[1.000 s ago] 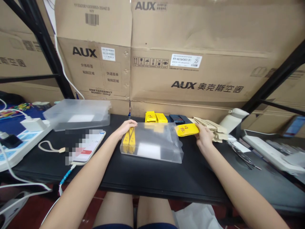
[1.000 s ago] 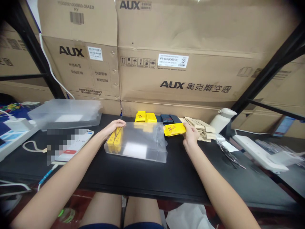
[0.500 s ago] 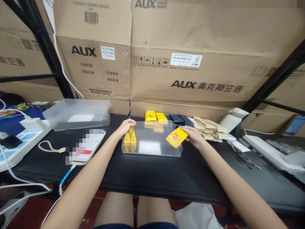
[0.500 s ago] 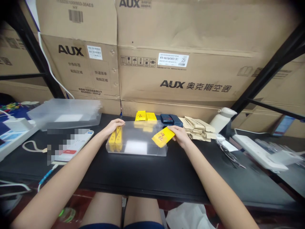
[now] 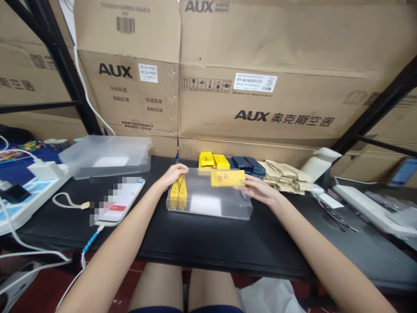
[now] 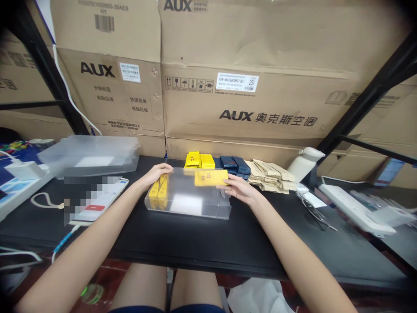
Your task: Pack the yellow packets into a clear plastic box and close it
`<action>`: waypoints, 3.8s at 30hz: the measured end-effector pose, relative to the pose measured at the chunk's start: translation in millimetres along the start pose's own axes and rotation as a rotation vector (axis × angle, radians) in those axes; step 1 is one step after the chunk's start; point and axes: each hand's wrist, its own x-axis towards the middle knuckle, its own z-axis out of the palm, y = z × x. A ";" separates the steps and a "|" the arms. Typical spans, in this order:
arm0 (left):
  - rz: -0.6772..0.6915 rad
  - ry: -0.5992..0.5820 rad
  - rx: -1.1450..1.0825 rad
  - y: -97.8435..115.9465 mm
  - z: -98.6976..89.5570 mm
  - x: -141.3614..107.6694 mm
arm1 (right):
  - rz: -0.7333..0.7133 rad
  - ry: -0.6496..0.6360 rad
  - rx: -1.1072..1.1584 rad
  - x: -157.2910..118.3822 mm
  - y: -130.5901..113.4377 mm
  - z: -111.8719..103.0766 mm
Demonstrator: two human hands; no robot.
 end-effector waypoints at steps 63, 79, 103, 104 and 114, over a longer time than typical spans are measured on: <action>0.059 -0.235 0.204 12.2 16.7 -23.4 | -0.120 -0.059 -0.375 -0.9 24.3 36.0; 0.004 -0.353 0.150 13.9 18.7 -28.4 | -0.075 -0.219 -0.215 -14.1 18.5 52.6; 0.009 -0.385 0.068 12.5 30.1 -30.5 | -0.314 -0.338 -0.632 -36.5 27.4 92.6; 0.006 -0.389 0.066 11.9 30.2 -30.1 | -0.330 -0.317 -0.669 -36.7 27.6 93.5; 0.037 -0.391 0.090 11.5 30.6 -28.8 | -0.324 -0.395 -0.669 -35.5 24.1 91.0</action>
